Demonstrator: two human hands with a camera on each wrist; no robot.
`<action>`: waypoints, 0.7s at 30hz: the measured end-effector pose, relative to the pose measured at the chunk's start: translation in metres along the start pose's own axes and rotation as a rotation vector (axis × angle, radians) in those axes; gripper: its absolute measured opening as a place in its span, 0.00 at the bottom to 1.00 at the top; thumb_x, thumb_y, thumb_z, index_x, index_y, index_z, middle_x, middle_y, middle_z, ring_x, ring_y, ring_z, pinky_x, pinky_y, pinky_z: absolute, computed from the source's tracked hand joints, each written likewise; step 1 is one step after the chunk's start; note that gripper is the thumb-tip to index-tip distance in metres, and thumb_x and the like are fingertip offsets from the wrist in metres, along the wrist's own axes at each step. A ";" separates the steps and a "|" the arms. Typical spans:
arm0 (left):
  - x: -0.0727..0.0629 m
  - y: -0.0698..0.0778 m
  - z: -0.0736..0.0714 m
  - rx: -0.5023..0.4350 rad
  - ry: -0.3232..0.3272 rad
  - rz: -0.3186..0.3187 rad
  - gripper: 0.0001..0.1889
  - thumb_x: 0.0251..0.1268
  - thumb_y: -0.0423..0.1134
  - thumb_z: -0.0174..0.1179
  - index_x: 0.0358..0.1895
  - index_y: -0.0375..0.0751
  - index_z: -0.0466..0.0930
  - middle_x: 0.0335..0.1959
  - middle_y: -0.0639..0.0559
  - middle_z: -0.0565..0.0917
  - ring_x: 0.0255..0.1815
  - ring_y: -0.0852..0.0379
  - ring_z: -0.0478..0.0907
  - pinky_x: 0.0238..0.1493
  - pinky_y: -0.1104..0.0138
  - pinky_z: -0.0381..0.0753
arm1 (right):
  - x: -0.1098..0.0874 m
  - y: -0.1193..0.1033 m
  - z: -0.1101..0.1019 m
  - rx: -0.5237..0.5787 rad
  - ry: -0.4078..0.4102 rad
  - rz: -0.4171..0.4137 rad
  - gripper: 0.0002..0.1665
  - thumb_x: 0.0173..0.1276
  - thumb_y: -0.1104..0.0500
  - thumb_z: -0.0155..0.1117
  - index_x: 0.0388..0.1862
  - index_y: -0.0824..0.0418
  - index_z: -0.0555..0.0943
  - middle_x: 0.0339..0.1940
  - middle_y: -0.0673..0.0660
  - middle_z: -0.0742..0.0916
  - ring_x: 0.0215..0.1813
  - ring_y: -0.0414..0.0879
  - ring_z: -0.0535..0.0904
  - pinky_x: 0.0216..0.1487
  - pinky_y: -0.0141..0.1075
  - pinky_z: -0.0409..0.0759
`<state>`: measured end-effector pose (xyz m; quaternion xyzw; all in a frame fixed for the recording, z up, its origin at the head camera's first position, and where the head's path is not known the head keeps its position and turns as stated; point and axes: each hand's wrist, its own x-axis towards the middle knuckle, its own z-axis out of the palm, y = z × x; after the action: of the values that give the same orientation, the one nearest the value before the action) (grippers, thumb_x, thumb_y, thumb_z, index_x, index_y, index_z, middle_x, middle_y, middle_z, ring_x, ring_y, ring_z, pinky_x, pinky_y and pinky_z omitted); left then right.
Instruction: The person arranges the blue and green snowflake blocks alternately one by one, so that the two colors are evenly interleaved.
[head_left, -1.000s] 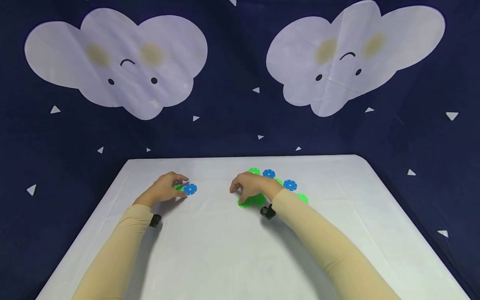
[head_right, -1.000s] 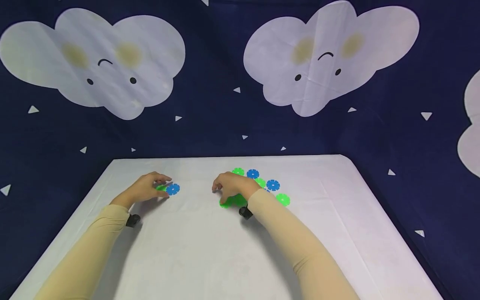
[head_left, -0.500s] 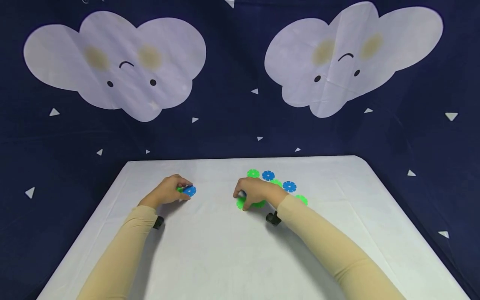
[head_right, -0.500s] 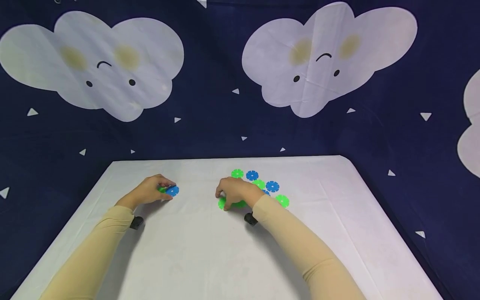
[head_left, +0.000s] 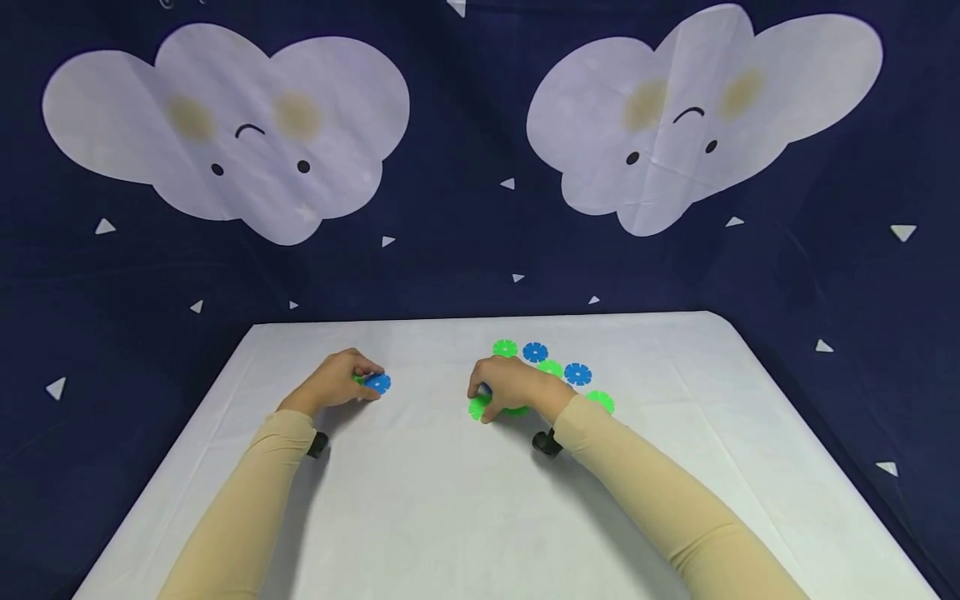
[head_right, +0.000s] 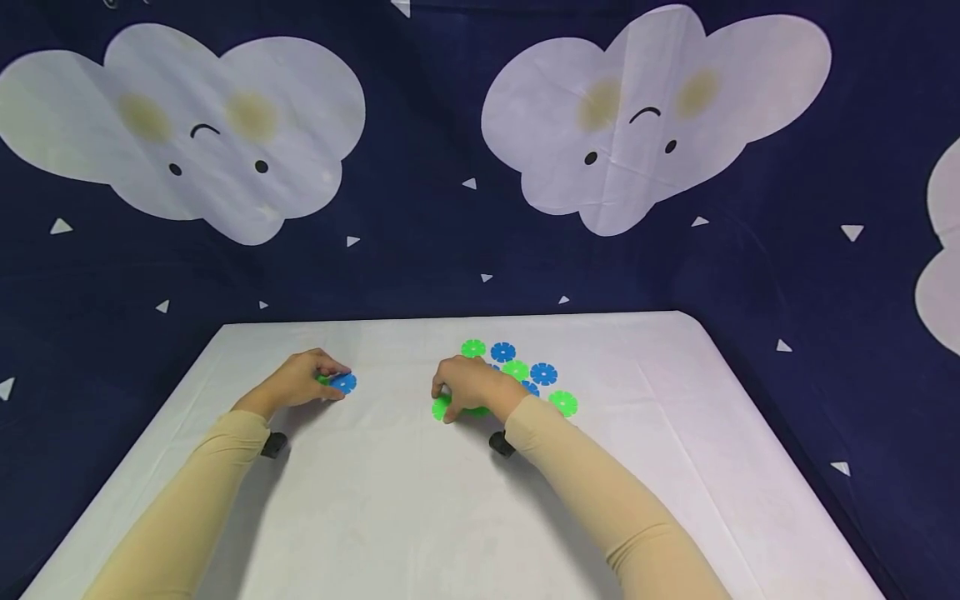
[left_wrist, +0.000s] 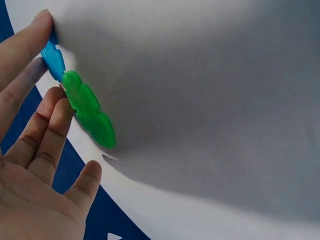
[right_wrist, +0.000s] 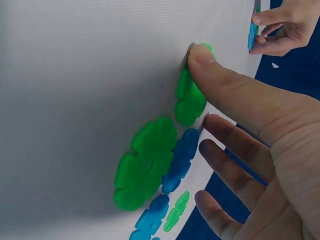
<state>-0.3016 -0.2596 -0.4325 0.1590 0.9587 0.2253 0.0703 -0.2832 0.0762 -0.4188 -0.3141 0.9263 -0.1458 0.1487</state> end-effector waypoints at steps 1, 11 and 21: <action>0.000 0.001 0.000 -0.001 -0.002 -0.011 0.24 0.59 0.40 0.81 0.58 0.37 0.90 0.54 0.38 0.85 0.54 0.42 0.81 0.62 0.45 0.82 | 0.000 -0.001 0.000 -0.003 0.005 0.003 0.23 0.58 0.55 0.88 0.53 0.54 0.92 0.61 0.53 0.90 0.65 0.51 0.83 0.69 0.48 0.83; 0.006 0.010 -0.003 -0.009 -0.040 -0.107 0.23 0.56 0.37 0.83 0.57 0.38 0.91 0.56 0.38 0.87 0.58 0.41 0.82 0.65 0.45 0.81 | 0.000 -0.003 0.003 -0.034 0.053 -0.019 0.21 0.57 0.54 0.89 0.50 0.54 0.93 0.58 0.51 0.90 0.61 0.49 0.85 0.63 0.47 0.85; 0.006 0.012 -0.003 -0.006 -0.038 -0.121 0.23 0.56 0.37 0.82 0.56 0.38 0.91 0.58 0.38 0.89 0.59 0.41 0.83 0.66 0.45 0.81 | 0.002 -0.006 0.002 -0.074 0.033 -0.017 0.20 0.57 0.53 0.89 0.48 0.52 0.92 0.54 0.50 0.90 0.52 0.44 0.82 0.56 0.44 0.83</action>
<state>-0.3049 -0.2485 -0.4251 0.1046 0.9644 0.2202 0.1024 -0.2802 0.0699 -0.4191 -0.3247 0.9307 -0.1177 0.1203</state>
